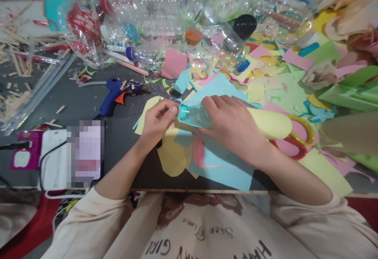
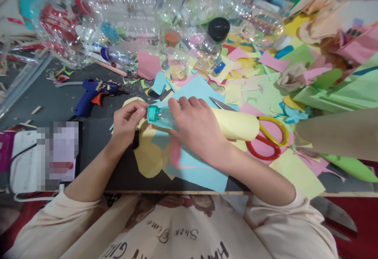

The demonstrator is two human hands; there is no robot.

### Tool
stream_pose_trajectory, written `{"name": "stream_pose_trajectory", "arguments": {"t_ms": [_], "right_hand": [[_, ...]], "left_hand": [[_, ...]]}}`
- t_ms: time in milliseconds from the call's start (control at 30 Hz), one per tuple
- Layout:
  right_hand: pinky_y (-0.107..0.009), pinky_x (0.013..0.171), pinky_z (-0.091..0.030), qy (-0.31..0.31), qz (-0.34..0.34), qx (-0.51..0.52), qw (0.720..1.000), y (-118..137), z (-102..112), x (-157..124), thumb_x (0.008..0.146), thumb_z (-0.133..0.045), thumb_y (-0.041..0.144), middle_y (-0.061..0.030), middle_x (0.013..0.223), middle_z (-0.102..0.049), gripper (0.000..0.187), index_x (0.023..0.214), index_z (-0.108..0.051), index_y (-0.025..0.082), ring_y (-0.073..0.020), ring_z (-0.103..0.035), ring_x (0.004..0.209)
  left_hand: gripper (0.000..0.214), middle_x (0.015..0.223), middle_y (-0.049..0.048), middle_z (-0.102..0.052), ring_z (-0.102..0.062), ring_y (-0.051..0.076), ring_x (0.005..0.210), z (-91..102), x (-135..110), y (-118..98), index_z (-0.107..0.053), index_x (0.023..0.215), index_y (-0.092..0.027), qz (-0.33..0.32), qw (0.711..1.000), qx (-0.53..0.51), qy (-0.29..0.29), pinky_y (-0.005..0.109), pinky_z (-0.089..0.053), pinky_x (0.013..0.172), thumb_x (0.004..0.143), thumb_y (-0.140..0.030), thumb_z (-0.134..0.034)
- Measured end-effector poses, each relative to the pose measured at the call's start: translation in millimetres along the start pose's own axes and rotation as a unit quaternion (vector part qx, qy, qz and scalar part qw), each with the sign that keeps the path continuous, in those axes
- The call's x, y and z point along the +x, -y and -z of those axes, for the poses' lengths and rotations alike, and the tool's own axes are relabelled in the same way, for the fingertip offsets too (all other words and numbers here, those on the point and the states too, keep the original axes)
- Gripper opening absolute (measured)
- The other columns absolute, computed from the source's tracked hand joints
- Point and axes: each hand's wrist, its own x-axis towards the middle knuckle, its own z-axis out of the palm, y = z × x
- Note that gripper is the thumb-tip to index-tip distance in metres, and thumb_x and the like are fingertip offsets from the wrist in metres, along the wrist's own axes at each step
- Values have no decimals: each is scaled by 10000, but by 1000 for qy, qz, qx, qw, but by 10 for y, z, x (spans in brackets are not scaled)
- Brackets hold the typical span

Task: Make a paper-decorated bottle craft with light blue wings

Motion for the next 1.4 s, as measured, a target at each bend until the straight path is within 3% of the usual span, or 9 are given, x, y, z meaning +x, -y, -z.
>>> {"name": "stream_pose_trajectory", "arguments": {"t_ms": [367, 600, 967, 1233, 1400], "right_hand": [[-318, 620, -335, 6, -8, -18, 1000, 36, 18, -14, 793, -730, 304, -92, 812, -677, 286, 980, -588, 141, -241, -585, 733], [-326, 627, -347, 35, -11, -9, 999, 35, 18, -22, 806, -699, 233, -109, 824, -672, 226, 971, -589, 123, -263, -600, 759], [-321, 627, -337, 36, -12, -2, 999, 36, 4, -5, 818, -651, 198, -97, 807, -663, 167, 954, -577, 136, -246, -578, 737], [-324, 620, -329, 50, -9, -3, 999, 27, 13, -1, 831, -625, 186, -99, 795, -661, 141, 952, -572, 136, -256, -585, 736], [-326, 632, -330, 52, 0, -5, 999, 40, 2, -5, 806, -650, 167, -106, 831, -670, 172, 950, -557, 145, -263, -586, 762]], "left_hand": [[470, 630, -5, -606, -493, 99, 531, -11, 33, 44, -583, 603, -198, 23, 1000, -14, -10, 243, -403, 499, 704, -626, -749], [365, 694, 21, -643, -594, 142, 684, 16, 41, 25, -602, 553, -190, 7, 1000, 14, 24, 281, -496, 664, 768, -453, -736], [368, 745, 45, -675, -624, 158, 715, 11, 19, 64, -565, 575, -183, 49, 999, 7, 16, 276, -489, 639, 734, -458, -750], [370, 645, 12, -610, -550, 120, 585, 5, 15, 28, -564, 587, -188, 69, 997, 6, 45, 252, -452, 564, 752, -466, -746], [293, 679, -17, -563, -514, 93, 568, 22, 18, 52, -548, 712, -204, 71, 996, -38, 50, 205, -425, 511, 737, -398, -765]]}}
